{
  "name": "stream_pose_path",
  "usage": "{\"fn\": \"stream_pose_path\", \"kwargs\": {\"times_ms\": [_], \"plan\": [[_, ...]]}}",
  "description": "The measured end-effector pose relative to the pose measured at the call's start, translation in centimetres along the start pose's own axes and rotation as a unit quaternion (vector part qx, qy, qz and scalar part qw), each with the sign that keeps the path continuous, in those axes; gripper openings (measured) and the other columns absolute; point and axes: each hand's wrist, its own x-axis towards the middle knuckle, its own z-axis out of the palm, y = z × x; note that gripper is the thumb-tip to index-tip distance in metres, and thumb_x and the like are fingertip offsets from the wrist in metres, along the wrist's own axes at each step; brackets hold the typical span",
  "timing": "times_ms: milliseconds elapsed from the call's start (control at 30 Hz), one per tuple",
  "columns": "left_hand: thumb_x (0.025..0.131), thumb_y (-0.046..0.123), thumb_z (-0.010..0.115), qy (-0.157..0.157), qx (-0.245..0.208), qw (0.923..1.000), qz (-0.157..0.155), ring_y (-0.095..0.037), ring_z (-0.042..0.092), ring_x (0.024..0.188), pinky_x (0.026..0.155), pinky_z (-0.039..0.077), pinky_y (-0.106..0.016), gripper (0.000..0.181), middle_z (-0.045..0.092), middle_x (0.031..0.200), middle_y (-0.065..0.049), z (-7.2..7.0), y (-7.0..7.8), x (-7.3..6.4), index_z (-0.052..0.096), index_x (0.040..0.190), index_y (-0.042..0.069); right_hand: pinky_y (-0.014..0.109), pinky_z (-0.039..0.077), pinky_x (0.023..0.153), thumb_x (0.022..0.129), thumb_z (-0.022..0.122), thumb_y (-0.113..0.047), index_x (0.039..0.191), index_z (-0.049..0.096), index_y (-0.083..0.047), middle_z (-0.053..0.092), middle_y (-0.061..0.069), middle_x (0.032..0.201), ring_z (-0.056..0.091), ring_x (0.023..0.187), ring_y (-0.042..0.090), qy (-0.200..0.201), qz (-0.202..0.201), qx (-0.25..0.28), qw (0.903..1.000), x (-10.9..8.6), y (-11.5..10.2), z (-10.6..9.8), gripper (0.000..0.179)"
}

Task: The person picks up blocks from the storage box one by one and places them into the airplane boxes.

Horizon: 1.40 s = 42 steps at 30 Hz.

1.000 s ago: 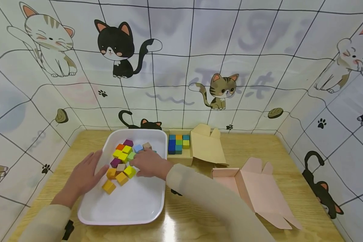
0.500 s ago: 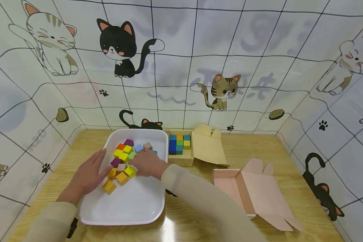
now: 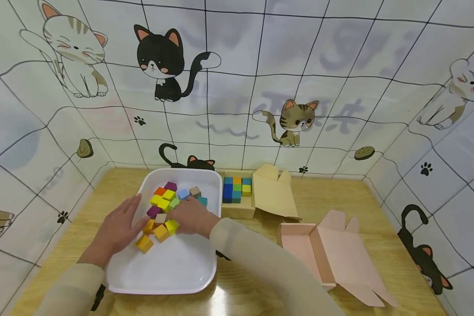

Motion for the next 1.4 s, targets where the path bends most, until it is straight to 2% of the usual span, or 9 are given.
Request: {"fn": "stream_pose_path", "kwargs": {"times_ms": [333,533,600,733,867,933,1067,1167,1400], "plan": [[0.095,0.055,0.048,-0.005,0.002,1.0,0.0,-0.05,0.023,0.143,0.112,0.021,-0.07,0.086,0.023,0.158,-0.025,-0.3,0.3,0.3,0.008,0.158,0.013,0.032,0.037,0.108,0.084,0.07,-0.048,0.127,0.06,-0.045,0.065,-0.021,0.125,0.053,0.118,0.008,0.01,-0.013,0.001,0.9999,-0.1,0.3,-0.2,0.043],[0.095,0.055,0.048,-0.004,0.003,1.0,-0.001,-0.049,0.022,0.144,0.113,0.02,-0.07,0.086,0.022,0.158,-0.025,-0.4,0.6,0.3,0.007,0.158,0.013,0.03,0.041,0.099,0.083,0.072,-0.048,0.118,0.065,-0.038,0.069,-0.019,0.108,0.055,0.1,0.006,0.009,-0.023,0.018,0.9995,-1.0,1.2,-1.4,0.037],[0.095,0.055,0.048,-0.002,0.004,1.0,-0.002,-0.049,0.022,0.144,0.113,0.02,-0.07,0.086,0.022,0.158,-0.025,-0.3,0.6,0.4,0.007,0.158,0.013,0.029,0.042,0.099,0.083,0.072,-0.047,0.116,0.066,-0.036,0.069,-0.019,0.103,0.055,0.095,0.005,0.008,-0.022,0.029,0.9993,-1.3,1.6,-1.8,0.035],[0.095,0.055,0.048,-0.001,0.007,1.0,-0.002,-0.049,0.022,0.143,0.113,0.02,-0.07,0.086,0.023,0.158,-0.025,-0.1,0.4,0.4,0.007,0.158,0.013,0.028,0.042,0.098,0.082,0.072,-0.05,0.114,0.066,-0.035,0.069,-0.019,0.1,0.054,0.092,0.005,0.024,-0.021,0.022,0.9992,-1.6,2.5,-2.3,0.035],[0.095,0.053,0.049,-0.001,0.009,1.0,-0.003,-0.05,0.023,0.143,0.112,0.021,-0.07,0.086,0.023,0.157,-0.027,0.1,0.4,0.5,0.008,0.157,0.011,0.027,0.043,0.088,0.084,0.071,-0.051,0.116,0.067,-0.031,0.069,-0.016,0.104,0.055,0.093,0.008,0.049,-0.019,0.005,0.9986,-2.4,3.8,-3.1,0.037],[0.095,0.052,0.05,0.0,0.008,1.0,-0.003,-0.05,0.023,0.142,0.112,0.021,-0.071,0.086,0.024,0.157,-0.027,0.1,0.3,0.5,0.009,0.157,0.01,0.028,0.043,0.088,0.085,0.07,-0.05,0.117,0.066,-0.03,0.069,-0.014,0.108,0.055,0.096,0.009,0.057,-0.01,0.008,0.9983,-2.9,4.5,-3.6,0.038],[0.095,0.051,0.052,-0.001,0.003,1.0,-0.002,-0.05,0.024,0.142,0.111,0.022,-0.071,0.086,0.024,0.157,-0.027,0.0,0.3,0.3,0.01,0.157,0.009,0.035,0.044,0.1,0.087,0.068,-0.049,0.12,0.065,-0.027,0.069,-0.012,0.112,0.057,0.101,0.011,0.069,0.012,0.019,0.9973,-4.0,6.3,-4.6,0.039],[0.095,0.053,0.051,0.0,0.002,1.0,-0.001,-0.05,0.023,0.143,0.111,0.023,-0.071,0.086,0.024,0.157,-0.026,0.0,0.3,0.1,0.009,0.157,0.011,0.038,0.043,0.104,0.089,0.066,-0.049,0.121,0.064,-0.024,0.068,-0.011,0.113,0.057,0.102,0.013,0.077,0.034,0.028,0.996,-4.8,7.9,-5.2,0.04],[0.095,0.05,0.052,0.015,0.004,0.9999,0.005,-0.05,0.025,0.142,0.111,0.024,-0.071,0.085,0.025,0.157,-0.026,0.2,0.1,-0.1,0.01,0.157,0.01,0.039,0.044,0.098,0.09,0.064,-0.049,0.12,0.065,-0.024,0.068,-0.006,0.11,0.058,0.101,0.017,0.1,0.094,0.027,0.9902,-7.2,12.3,-5.5,0.04]]}}
